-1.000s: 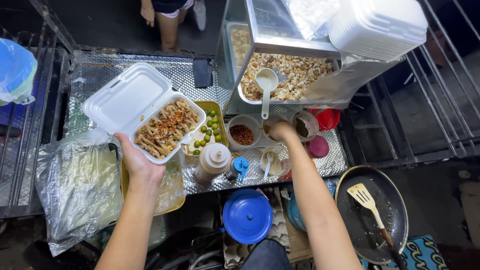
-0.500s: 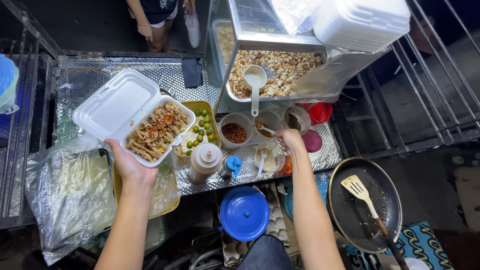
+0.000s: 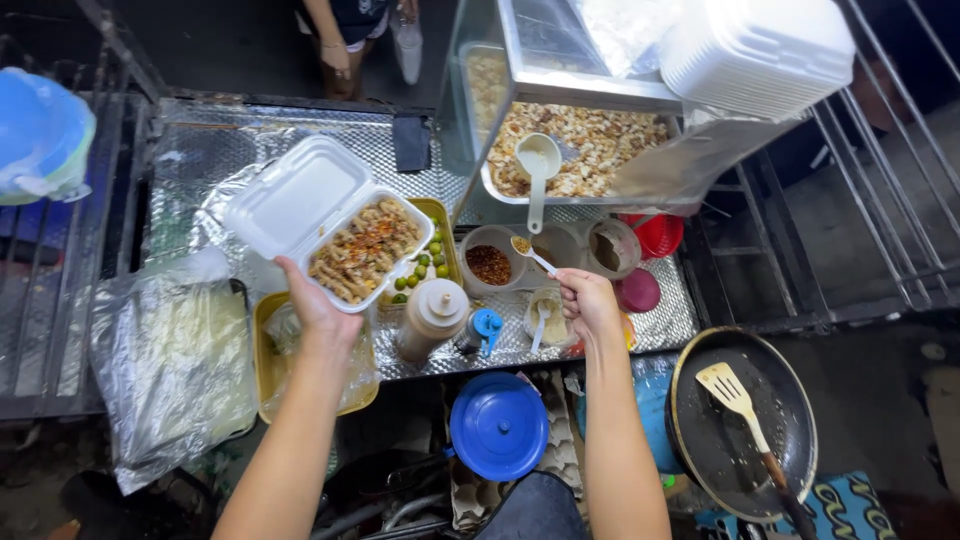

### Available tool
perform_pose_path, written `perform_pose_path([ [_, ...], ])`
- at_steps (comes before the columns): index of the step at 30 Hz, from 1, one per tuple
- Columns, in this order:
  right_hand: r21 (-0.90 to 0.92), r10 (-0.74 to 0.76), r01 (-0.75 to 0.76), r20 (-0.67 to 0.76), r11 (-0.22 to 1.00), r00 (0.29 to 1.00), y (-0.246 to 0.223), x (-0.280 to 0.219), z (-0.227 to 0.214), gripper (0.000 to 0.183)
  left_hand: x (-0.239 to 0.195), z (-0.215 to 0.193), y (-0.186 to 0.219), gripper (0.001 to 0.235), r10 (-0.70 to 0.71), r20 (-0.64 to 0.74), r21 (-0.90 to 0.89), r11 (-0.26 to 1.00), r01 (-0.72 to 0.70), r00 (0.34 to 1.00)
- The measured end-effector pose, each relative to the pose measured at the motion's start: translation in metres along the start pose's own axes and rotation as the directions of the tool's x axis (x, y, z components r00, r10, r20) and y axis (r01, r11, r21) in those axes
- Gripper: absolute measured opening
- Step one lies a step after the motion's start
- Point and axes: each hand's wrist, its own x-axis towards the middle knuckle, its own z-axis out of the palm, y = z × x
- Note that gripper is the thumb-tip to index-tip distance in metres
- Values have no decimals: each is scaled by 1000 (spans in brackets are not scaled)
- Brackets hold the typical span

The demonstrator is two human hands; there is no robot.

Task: Preparing and packaging street food into a container and then a plastic bag

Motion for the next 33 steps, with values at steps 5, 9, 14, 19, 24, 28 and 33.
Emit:
perform_pose_path([
  [5, -17, -38, 40, 107, 999, 994, -20, -27, 60, 13, 3, 1, -3, 106, 3, -25, -34, 999, -4, 1000],
  [9, -113, -109, 134, 203, 984, 973, -52, -53, 121, 15, -4, 11, -1, 103, -23, -56, -41, 999, 21, 998],
  [14, -251, -158, 241, 311, 938, 937, -83, -79, 178, 18, -3, 16, 6, 99, -8, -75, -13, 1000, 7, 997],
  [19, -275, -186, 288, 344, 917, 920, -88, -71, 192, 18, -4, 22, 10, 95, 2, -92, -20, 1000, -4, 996],
  [24, -295, -200, 303, 332, 906, 922, -81, -65, 189, 21, 1, 15, 8, 96, 4, -82, -19, 1000, -6, 997],
  [28, -336, -250, 357, 323, 872, 913, -80, -73, 197, 20, 8, 8, 6, 96, 16, -88, -15, 1000, -17, 996],
  [33, -379, -331, 423, 285, 823, 899, -79, -62, 191, 20, -2, 17, 11, 96, 27, -78, -13, 1000, -29, 997],
])
